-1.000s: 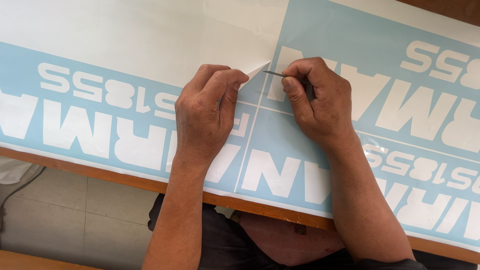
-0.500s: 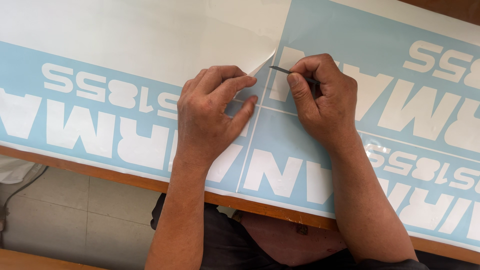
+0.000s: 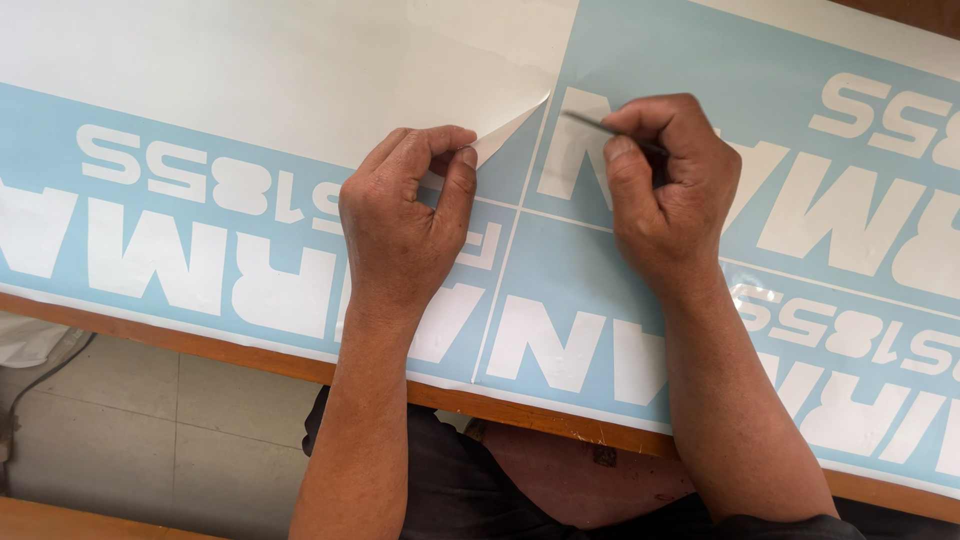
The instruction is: The person sits on the floor at a low table and weeds a large light-blue vinyl sticker sheet with white 'AIRMAN PDS185S' lettering. Using a small blade, they cut into the excess white vinyl, then lift and peel the unwanted vinyl pieces away from the backing by hand, working section by section and setting peeled scraps aside.
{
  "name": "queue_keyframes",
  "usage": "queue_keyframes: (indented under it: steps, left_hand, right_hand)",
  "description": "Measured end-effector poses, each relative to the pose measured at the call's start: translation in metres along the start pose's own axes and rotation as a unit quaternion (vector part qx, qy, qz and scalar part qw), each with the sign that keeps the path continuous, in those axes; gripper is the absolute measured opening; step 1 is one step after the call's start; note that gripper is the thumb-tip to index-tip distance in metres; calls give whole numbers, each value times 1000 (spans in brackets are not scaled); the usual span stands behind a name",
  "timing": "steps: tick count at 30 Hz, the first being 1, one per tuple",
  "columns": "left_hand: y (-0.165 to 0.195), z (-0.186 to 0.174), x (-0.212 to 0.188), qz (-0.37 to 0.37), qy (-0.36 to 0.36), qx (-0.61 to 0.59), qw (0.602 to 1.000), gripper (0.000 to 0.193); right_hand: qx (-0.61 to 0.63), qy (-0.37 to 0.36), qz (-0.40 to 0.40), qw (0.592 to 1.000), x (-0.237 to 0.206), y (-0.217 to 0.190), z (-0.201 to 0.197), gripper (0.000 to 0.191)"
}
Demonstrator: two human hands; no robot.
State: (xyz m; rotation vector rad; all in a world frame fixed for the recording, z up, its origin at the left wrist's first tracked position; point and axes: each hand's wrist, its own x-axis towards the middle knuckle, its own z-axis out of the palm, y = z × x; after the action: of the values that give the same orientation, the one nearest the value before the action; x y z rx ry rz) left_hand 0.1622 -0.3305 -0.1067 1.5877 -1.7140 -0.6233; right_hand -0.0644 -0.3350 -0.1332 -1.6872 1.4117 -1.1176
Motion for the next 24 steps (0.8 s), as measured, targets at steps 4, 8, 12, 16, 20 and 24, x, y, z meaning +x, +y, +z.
queue_keyframes:
  steps: [4,8,12,16,20,24]
  left_hand:
    - [3,-1,1,-8,10,-10,1000,3]
    - [4,-2,2,-49,6,-13,999,5]
    - [3,-2,2,-62,3,-13,998,7]
    - [3,-2,3,-54,-1,-16,998,6]
    - [1,0,4,-35,-4,-1,999,5]
    - [-4,5,4,-30,24,14,999,4]
  right_hand:
    - [-51,-15,-27,998,1,-5,2,11]
    - [-100,-28,-61,993,4,-7,4,12]
    - [-154,-49,-101,982,6,-8,6,7]
    - [-158,-46,-79,983,6,-11,3,10]
    - [-206,-57,-112,970,5,-18,2,15]
    - [-83,-82,-4,993,8,-32,-4,9]
